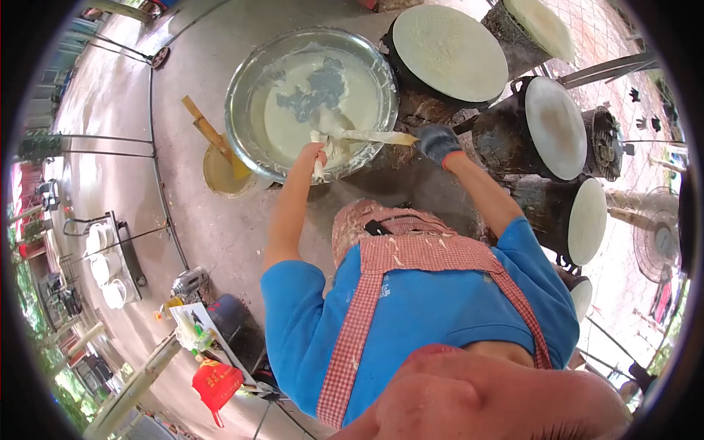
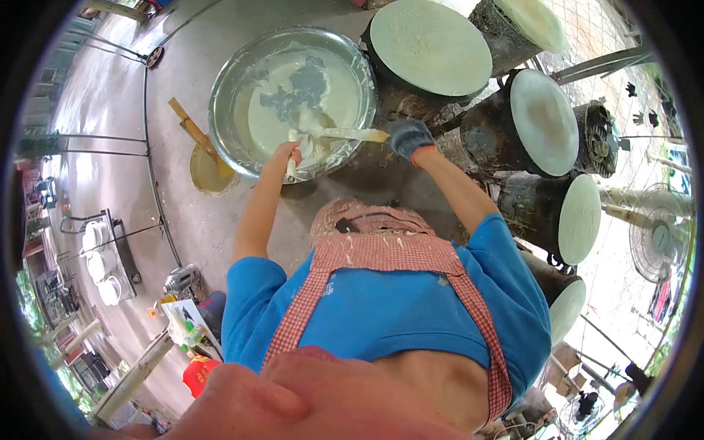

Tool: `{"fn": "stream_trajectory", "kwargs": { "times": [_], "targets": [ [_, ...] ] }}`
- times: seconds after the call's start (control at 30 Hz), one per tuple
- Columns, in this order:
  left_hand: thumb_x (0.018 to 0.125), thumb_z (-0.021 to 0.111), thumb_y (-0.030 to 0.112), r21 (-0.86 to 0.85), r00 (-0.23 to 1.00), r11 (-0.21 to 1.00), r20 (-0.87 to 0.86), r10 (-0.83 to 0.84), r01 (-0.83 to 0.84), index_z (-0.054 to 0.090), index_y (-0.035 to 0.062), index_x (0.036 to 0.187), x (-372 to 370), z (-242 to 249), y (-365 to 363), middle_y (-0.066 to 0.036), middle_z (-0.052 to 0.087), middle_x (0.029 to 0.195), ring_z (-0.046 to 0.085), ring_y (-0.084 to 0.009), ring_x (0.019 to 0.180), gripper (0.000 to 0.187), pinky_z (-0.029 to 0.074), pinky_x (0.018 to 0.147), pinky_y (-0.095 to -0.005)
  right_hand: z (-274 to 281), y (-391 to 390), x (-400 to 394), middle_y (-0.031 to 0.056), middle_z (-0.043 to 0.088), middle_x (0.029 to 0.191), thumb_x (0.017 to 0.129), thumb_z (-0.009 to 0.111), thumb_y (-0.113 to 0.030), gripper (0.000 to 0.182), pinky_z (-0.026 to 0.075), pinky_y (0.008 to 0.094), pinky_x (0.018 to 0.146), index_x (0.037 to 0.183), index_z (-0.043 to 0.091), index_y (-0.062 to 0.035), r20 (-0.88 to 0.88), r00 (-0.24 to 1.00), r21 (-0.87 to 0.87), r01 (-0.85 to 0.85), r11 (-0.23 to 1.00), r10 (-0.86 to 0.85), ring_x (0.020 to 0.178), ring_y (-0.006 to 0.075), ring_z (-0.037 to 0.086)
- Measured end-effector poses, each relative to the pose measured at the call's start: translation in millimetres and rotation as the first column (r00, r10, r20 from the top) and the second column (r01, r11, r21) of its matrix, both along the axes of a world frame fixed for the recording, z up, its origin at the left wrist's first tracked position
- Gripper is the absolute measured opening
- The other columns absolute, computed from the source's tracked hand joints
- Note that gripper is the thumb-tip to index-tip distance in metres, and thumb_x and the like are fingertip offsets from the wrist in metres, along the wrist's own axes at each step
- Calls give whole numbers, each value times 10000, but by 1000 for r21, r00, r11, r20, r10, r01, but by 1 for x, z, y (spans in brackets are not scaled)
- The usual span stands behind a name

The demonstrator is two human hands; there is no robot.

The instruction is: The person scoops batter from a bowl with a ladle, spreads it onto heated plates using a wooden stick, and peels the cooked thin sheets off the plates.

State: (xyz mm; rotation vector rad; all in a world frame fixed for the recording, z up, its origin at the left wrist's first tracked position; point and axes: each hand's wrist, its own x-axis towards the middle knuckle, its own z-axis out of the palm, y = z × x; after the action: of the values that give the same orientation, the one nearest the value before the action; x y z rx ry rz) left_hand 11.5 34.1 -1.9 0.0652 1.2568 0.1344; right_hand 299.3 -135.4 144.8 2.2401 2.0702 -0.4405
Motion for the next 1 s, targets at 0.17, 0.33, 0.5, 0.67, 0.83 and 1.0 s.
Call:
{"fn": "stream_trajectory", "kwargs": {
  "times": [0.17, 0.33, 0.5, 0.67, 0.83, 1.0],
  "targets": [
    [772, 472, 124, 314, 956, 914, -216, -196, 258, 340, 72, 587, -26, -17, -19, 13, 277, 407, 352, -120, 336, 233, 290, 311, -247, 8, 44, -8, 132, 611, 777, 713, 517, -219, 192, 465, 393, 640, 792, 633, -88, 82, 990, -24, -109, 994, 111, 736, 292, 595],
    [657, 476, 53, 687, 608, 109, -545, -577, 718, 495, 61, 493, -46, -66, -28, -110, 477, 471, 444, -173, 402, 166, 351, 384, -324, -9, 52, -21, 143, 608, 748, 716, 481, -149, 169, 461, 410, 610, 787, 624, -96, 220, 954, 21, -213, 977, 203, 706, 306, 592],
    [686, 473, 61, 681, 883, 585, -210, -420, 441, 437, 59, 514, -34, -144, -40, -68, 433, 466, 408, -163, 388, 176, 337, 369, -301, -32, 48, -32, 133, 606, 836, 710, 494, -144, 165, 456, 402, 659, 816, 613, -101, 113, 983, -85, -135, 987, 144, 782, 293, 584],
    [764, 449, 79, 24, 990, 989, -9, 143, -143, 297, 98, 561, 13, -81, -31, 7, 301, 459, 308, -111, 323, 254, 289, 308, -229, -44, 34, -27, 128, 581, 955, 729, 538, -274, 307, 440, 387, 743, 995, 572, -124, -116, 993, -128, 11, 992, -27, 880, 291, 551],
    [815, 500, 166, -427, 856, 850, 264, 444, -309, 333, 103, 669, -2, 0, -28, 20, 319, 483, 288, -56, 340, 231, 221, 258, -182, -10, 13, -15, 128, 578, 970, 734, 539, -342, 381, 431, 390, 755, 1070, 550, -163, -166, 980, -171, 80, 982, -109, 892, 292, 541],
    [830, 518, 216, 40, 884, 980, 439, 159, -196, 363, 237, 983, -37, 110, -6, 33, 317, 524, 258, -34, 337, 218, 195, 250, -163, 18, -4, 18, 131, 595, 935, 722, 555, -333, 356, 437, 376, 747, 1040, 573, -176, -186, 975, 220, 164, 962, -124, 842, 301, 565]
  ]
}}
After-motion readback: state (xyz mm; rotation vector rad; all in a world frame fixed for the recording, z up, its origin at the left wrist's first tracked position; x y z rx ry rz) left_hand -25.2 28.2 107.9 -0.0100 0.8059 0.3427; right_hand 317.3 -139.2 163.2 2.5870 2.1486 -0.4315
